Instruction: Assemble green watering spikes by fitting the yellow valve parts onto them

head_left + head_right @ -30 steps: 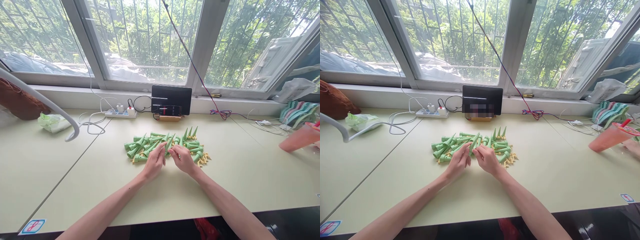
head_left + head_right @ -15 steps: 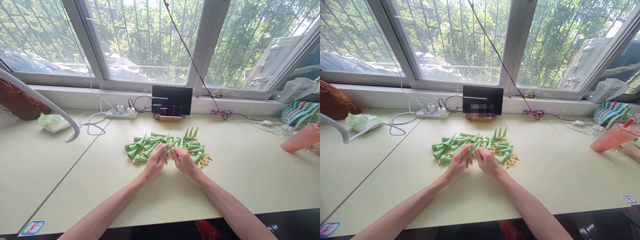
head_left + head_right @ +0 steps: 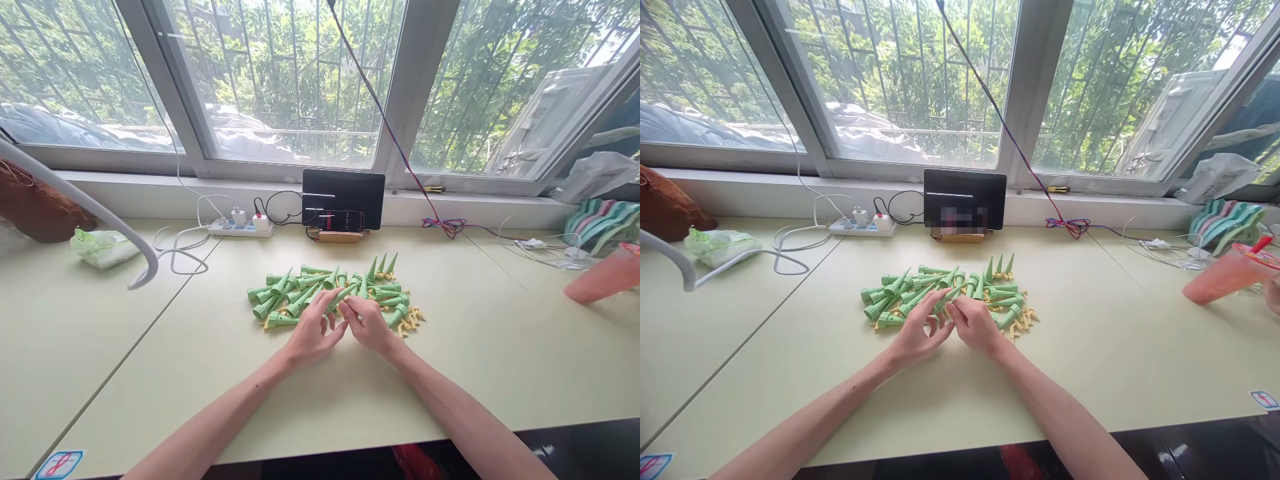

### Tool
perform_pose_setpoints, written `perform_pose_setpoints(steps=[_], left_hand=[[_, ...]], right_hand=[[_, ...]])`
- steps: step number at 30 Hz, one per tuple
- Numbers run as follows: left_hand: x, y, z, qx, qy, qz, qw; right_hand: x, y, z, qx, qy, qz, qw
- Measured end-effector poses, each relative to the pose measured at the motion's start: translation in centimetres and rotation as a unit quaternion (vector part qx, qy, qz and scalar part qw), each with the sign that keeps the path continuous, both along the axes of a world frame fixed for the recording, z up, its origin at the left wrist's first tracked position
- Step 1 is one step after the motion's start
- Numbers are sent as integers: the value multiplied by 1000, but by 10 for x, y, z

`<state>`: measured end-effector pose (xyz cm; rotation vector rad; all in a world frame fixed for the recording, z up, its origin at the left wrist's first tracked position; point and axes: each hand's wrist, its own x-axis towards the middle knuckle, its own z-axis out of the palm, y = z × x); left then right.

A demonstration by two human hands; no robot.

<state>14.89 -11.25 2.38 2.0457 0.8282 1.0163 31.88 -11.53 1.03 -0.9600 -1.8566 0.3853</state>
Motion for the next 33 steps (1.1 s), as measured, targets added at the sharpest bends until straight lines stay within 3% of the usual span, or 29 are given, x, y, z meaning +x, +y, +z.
perform_pose_setpoints(steps=[12, 33], left_hand=[[1, 1, -6, 73, 30, 63, 995], [0, 3, -10, 123, 35, 95, 987]], right_hand=[[-2, -2, -1, 4, -20, 7, 1000], [-4, -2, 1, -29, -36, 14, 999]])
